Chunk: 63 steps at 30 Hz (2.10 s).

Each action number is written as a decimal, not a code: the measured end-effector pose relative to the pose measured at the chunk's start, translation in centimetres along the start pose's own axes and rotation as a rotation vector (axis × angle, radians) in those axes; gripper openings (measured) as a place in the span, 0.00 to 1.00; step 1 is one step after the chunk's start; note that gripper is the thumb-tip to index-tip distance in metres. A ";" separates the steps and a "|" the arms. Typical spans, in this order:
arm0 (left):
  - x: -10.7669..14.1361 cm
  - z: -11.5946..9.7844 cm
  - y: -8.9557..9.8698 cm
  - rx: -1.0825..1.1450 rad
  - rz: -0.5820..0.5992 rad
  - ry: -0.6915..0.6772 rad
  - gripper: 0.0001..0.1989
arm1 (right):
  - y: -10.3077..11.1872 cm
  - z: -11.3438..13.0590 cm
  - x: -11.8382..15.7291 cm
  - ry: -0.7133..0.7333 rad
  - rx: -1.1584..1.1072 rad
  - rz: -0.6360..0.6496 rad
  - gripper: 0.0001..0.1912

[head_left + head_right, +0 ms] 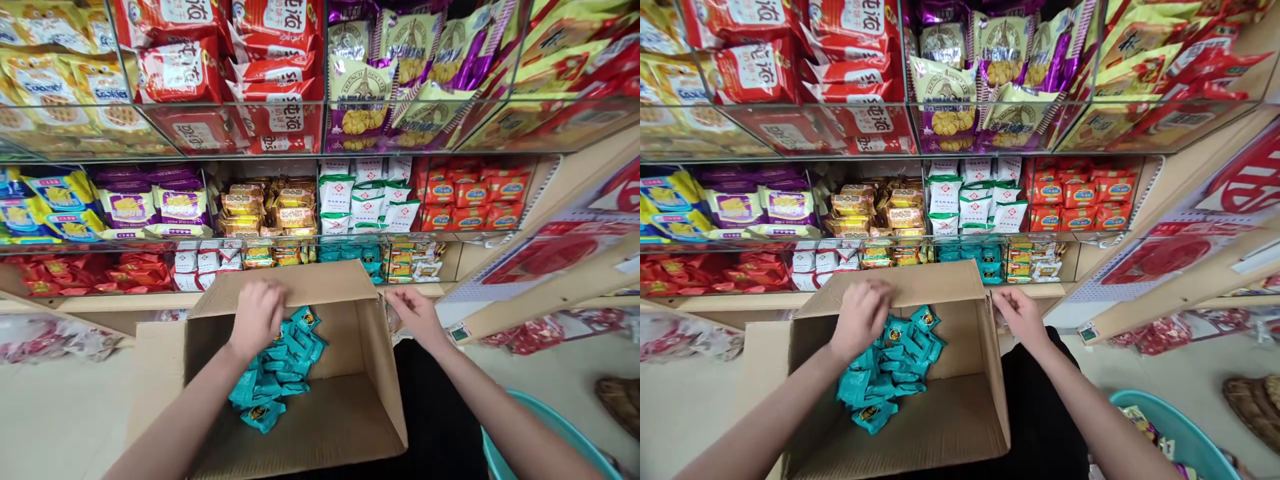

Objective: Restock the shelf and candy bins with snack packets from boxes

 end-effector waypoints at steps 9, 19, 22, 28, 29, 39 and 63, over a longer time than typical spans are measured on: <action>7.7 1.4 -11.8 0.347 0.253 0.375 0.15 | -1.4 -3.5 11.1 -0.346 -0.193 -0.061 0.14; 6.6 -0.9 -6.6 0.681 -0.001 0.695 0.15 | -4.0 1.7 11.3 -0.139 -0.119 -0.006 0.10; 6.0 -4.7 -4.7 1.114 -0.081 0.895 0.15 | -7.1 3.6 10.2 -0.169 -0.212 0.082 0.13; 5.6 -9.2 -2.8 1.536 -0.294 1.109 0.13 | -9.0 4.6 9.2 -0.172 -0.202 -0.102 0.20; 5.6 -9.4 -2.8 1.577 -0.311 1.152 0.13 | -8.9 4.5 9.2 -0.183 -0.196 -0.130 0.20; 5.4 -9.8 -2.7 1.319 -0.066 0.946 0.13 | -6.9 4.7 9.8 -0.228 -0.543 0.186 0.15; 2.9 -12.8 -0.4 1.410 0.298 0.742 0.15 | -2.1 5.5 6.7 -0.144 -0.368 0.032 0.16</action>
Point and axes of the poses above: each hand's wrist, its own x-axis away from the middle knuckle, its own y-axis out of the back of the hand, z = x × y, the point moved 3 cm from there along -x, towards the middle knuckle, and after that the axes turned 4 degrees about -z, right-handed, at the moved point
